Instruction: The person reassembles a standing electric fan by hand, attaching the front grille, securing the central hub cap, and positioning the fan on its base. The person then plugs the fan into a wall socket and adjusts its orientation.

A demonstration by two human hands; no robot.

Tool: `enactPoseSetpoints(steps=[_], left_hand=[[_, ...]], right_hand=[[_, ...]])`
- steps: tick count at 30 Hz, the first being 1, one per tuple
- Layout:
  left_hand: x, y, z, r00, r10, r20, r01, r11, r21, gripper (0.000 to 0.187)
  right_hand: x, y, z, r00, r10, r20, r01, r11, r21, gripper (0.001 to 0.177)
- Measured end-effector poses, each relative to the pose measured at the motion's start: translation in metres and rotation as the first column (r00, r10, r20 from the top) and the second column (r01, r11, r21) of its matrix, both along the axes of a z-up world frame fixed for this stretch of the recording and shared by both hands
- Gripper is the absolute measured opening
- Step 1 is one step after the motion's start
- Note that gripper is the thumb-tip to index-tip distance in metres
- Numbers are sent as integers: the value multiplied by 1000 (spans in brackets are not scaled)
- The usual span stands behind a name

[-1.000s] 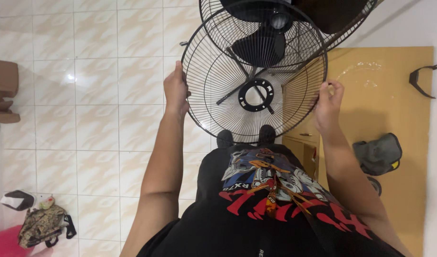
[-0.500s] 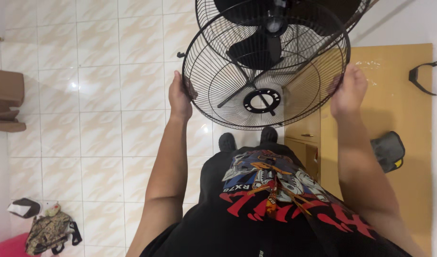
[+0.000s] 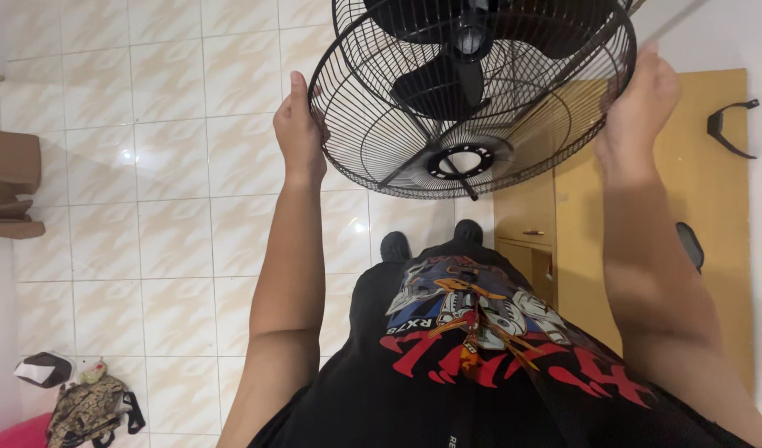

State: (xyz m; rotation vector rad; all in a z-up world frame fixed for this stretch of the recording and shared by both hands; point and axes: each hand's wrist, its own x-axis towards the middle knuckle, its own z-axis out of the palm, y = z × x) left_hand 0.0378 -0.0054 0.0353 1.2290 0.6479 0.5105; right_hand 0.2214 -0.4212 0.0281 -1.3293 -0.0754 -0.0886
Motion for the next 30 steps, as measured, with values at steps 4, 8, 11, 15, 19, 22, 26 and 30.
enactPoseSetpoints(steps=[4,8,11,15,19,22,26,30], left_hand=[[5,-17,-5,986,27,165,-51,988,148,46],[6,-29,-3,966,35,257,-89,975,202,35],[8,-25,5,960,13,279,-86,964,253,28],[12,-15,10,951,-70,302,-87,875,477,29],[10,3,12,965,65,252,-94,990,102,45],[-1,13,12,987,123,99,-115,990,-81,47],[-14,17,8,973,227,32,-203,918,-340,49],[-18,16,-2,948,317,-19,-296,861,-413,49]], right_hand=[[17,7,-2,989,-145,-21,145,989,8,26],[27,0,-15,986,-152,75,143,983,113,28],[30,4,-17,985,-167,47,160,979,129,26],[20,8,-6,992,-124,22,121,988,92,26],[9,-8,1,995,89,42,-94,985,145,29],[0,-25,-7,983,180,19,-181,971,157,50],[-34,-21,-29,938,287,-192,-205,911,358,54],[-75,-1,-32,769,430,-473,-305,897,319,67]])
